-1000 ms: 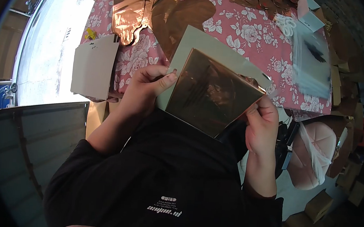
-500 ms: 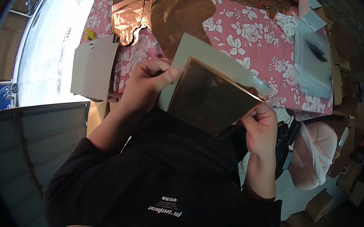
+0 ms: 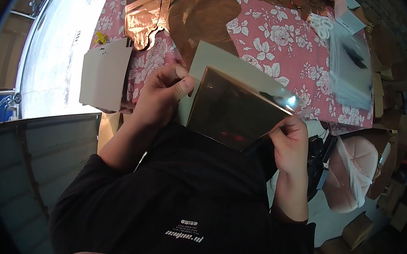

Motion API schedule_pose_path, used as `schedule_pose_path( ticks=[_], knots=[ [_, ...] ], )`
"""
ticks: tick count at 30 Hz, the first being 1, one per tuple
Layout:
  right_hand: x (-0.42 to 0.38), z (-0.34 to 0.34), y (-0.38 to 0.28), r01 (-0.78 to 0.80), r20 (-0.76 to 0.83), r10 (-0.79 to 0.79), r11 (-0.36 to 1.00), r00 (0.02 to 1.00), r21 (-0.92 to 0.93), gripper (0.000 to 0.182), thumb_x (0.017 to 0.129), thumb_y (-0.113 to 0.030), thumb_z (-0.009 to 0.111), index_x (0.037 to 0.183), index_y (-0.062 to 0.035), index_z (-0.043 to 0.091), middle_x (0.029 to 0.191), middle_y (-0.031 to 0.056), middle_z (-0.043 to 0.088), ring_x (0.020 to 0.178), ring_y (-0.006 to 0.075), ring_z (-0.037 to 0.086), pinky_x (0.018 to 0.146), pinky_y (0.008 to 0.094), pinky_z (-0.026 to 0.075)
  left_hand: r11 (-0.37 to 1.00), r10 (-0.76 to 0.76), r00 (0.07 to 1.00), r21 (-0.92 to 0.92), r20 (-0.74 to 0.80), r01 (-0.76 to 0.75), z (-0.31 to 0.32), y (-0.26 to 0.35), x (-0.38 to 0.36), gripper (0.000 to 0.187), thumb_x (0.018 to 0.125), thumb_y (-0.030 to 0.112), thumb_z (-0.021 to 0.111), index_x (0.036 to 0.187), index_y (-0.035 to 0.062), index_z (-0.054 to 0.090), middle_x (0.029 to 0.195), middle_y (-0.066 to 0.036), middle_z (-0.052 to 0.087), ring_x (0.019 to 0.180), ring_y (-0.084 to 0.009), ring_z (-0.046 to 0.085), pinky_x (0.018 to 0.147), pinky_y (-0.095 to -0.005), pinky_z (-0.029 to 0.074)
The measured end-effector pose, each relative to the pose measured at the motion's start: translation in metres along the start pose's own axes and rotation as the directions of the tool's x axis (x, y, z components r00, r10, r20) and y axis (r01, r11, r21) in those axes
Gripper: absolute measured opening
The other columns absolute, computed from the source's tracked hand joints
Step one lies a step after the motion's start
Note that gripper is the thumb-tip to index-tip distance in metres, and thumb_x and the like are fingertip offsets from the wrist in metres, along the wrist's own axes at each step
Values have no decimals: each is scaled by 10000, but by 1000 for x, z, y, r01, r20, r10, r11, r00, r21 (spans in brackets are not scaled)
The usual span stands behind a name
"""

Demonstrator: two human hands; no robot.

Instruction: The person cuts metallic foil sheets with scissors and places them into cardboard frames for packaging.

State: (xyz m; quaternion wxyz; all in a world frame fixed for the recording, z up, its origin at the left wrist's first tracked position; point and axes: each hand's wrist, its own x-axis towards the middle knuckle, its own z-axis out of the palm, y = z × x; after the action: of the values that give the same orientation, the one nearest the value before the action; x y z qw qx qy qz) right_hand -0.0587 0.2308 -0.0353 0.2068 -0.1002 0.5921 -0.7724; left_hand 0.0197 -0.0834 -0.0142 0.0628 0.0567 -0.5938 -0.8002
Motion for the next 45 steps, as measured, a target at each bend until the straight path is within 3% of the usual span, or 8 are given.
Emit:
schedule_pose_path(
  ticks=[7, 9, 17, 27, 30, 37, 39, 45],
  knots=[
    [1, -1, -1, 26, 131, -39, 994, 991, 102, 148, 1075, -98, 691, 1175, 0, 741, 1138, 69, 786, 976, 126, 725, 869, 285, 571, 993, -100, 983, -76, -152, 89, 20, 14, 1, 169, 1075, 147, 705, 1126, -7, 751, 996, 6, 734, 948, -78, 649, 877, -269, 518],
    [-1, 14, -5, 24, 3, -24, 998, 1000, 59, 63, 1050, -42, 700, 1087, -5, 735, 1031, 36, 757, 904, 104, 684, 821, 272, 546, 995, -56, 982, -95, -182, 39, 23, 14, -1, 159, 1076, 138, 702, 1099, -9, 757, 979, 9, 732, 945, -76, 650, 871, -269, 520],
    [-2, 21, -5, 28, -118, -27, 1000, 993, 3, 57, 1029, 18, 700, 1024, -14, 747, 928, 0, 731, 827, 72, 639, 759, 260, 518, 992, -114, 991, 64, 68, 110, -16, -9, -9, 230, 1044, 102, 733, 1245, -2, 700, 1152, 4, 725, 1064, -80, 644, 970, -271, 495],
    [4, 15, -20, -155, 54, 145, 907, 988, 393, 406, 1041, 22, 626, 1444, 13, 575, 1202, 76, 723, 1047, 157, 689, 866, 292, 568, 984, -165, 985, 61, -46, 167, 9, 4, -8, 224, 1042, 97, 728, 1246, 22, 672, 1073, 17, 693, 1024, -65, 616, 935, -267, 494],
    [5, 25, -11, -59, 34, 55, 989, 998, 137, 433, 1006, 25, 687, 1422, -8, 575, 1167, 92, 733, 998, 179, 722, 836, 333, 596, 988, -150, 983, 25, -104, 153, 14, 5, -8, 214, 1045, 88, 717, 1245, 29, 668, 1069, 17, 693, 1008, -67, 618, 924, -268, 498],
    [6, 28, -6, -66, 38, 62, 991, 997, 116, 534, 954, 62, 758, 1445, 9, 557, 1105, 84, 772, 996, 145, 740, 872, 297, 600, 971, -188, 982, 148, -2, 186, 11, -6, -10, 292, 1026, 76, 741, 1295, 24, 639, 1179, -15, 699, 1052, -92, 653, 962, -286, 520],
    [8, 30, -6, -35, 47, 31, 995, 998, 96, 552, 951, 57, 764, 1456, 11, 546, 1110, 89, 770, 1003, 152, 741, 887, 302, 598, 986, -157, 987, -65, -42, 154, 11, -9, -11, 380, 1006, 53, 767, 1350, 19, 611, 1214, -25, 697, 1122, -116, 676, 1034, -312, 534],
    [6, 26, -5, -118, 157, 98, 985, 983, 125, 610, 914, 60, 799, 1458, 7, 530, 1124, 112, 764, 1001, 181, 740, 918, 321, 588, 986, -161, 984, -50, -81, 157, 18, 6, -13, 493, 979, 13, 788, 1420, 12, 567, 1216, -39, 699, 1177, -141, 683, 1054, -328, 558]
  ],
)
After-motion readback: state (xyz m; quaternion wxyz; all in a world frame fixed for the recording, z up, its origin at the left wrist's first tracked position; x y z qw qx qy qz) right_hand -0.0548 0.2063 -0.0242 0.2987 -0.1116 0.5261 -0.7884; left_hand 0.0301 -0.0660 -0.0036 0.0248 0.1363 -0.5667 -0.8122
